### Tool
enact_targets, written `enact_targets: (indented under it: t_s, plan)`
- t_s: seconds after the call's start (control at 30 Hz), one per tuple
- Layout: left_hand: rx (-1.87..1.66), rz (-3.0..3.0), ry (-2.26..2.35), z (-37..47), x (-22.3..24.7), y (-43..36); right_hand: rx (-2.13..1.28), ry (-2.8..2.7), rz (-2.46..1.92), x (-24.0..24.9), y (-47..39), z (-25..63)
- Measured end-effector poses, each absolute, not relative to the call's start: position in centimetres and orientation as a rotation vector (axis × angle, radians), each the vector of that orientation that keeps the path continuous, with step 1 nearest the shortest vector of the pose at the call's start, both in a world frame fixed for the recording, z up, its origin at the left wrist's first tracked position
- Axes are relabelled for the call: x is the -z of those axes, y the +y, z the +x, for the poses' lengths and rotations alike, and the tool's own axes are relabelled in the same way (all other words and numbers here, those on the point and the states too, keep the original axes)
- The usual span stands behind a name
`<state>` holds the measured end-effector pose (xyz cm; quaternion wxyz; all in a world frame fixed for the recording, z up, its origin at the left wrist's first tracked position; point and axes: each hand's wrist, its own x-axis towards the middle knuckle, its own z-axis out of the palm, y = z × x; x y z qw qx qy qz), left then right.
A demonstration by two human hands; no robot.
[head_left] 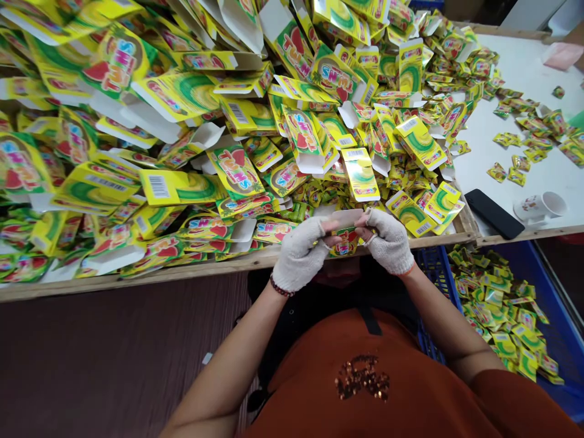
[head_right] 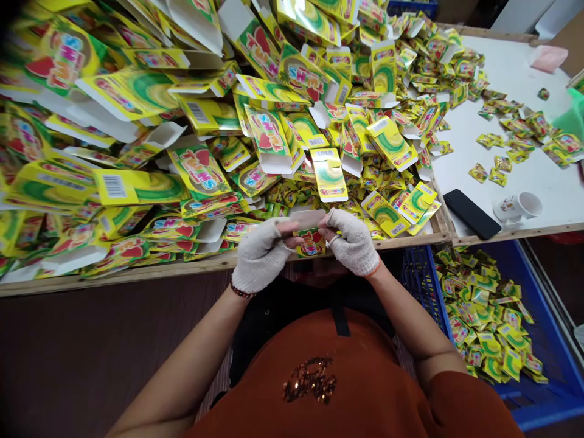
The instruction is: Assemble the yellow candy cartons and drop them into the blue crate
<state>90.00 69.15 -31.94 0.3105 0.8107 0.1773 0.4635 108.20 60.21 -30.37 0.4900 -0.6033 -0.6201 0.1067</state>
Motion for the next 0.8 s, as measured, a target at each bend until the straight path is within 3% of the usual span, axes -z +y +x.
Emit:
enact_targets:
  t_s: [0.13, 0.4, 0.8]
  plan:
    - [-1.169, 2.162, 0.370, 89.7, 30.9, 69.7, -0.367, -1.454, -1.383, 30.2, 60.2, 108.2]
    - [-1.064, 1.760, 0.657, 90.0, 31.9, 68.7, -0.290, -1.758, -1.283, 27.8, 60.3, 108.4]
    - [-1.205, 2.157, 0.394, 89.3, 31.0, 68.7, -0.171, -1.886, -1.355, 26.8, 59.6, 109.0]
